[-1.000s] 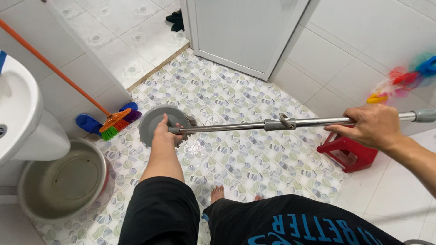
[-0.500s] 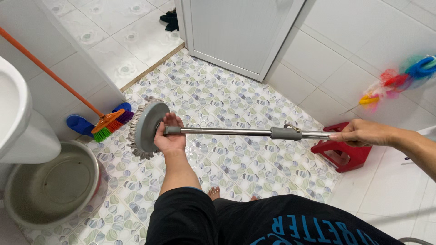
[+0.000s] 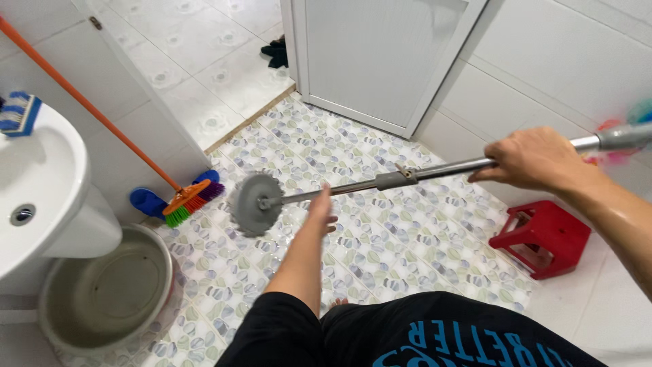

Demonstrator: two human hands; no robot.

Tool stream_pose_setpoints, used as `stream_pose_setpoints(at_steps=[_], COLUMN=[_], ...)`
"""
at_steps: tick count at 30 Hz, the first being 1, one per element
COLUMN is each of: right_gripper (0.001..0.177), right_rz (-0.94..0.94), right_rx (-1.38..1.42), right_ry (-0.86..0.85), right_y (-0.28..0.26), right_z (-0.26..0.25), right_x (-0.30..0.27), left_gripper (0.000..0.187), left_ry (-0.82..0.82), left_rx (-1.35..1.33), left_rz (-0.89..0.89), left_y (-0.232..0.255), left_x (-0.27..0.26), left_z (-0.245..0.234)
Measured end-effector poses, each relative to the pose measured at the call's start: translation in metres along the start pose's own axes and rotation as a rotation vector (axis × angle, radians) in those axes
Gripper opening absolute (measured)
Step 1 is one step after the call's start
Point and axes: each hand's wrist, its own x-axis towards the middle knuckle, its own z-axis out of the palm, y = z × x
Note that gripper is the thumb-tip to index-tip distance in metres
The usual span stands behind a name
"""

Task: The person mops the bathroom floor using a spin mop, turning the mop head over and rinsing it in a sink.

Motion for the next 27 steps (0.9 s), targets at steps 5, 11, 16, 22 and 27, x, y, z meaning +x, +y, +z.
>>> stream_pose_setpoints(at_steps=[5, 11, 16, 22, 27], right_gripper=[0.045, 0.034, 0.038, 0.009, 0.012], right_rz=[-0.168, -0.300, -0.492, -0.577, -0.516], right_rx=[-0.006, -0.107, 0.209, 0.521, 0.746], right_ry=[0.272, 0.346, 0.395, 1.371, 1.606], right_y=[-0.041, -0.073, -0.077, -0.007, 0.045], right_z=[-0.050, -0.086, -0.105, -0.146, -0.209], right_x=[0.042, 0.096, 0.154, 0.265, 0.381], left_gripper=[0.076, 0.056, 0.017, 0.032, 0.040], left_ry=[0.350, -0.114, -0.135, 0.106, 0.221], left_rx=[0.786, 0.779, 0.786, 0.842, 0.804], left_rz=[0.991, 1.252, 1.169, 0.955, 0.593], left_y=[0.063, 0.127, 0.149, 0.190, 0.234], left_x=[-0.094, -0.127, -0.047, 0.042, 0.069], left_z=[0.066, 0.092, 0.081, 0.047, 0.009])
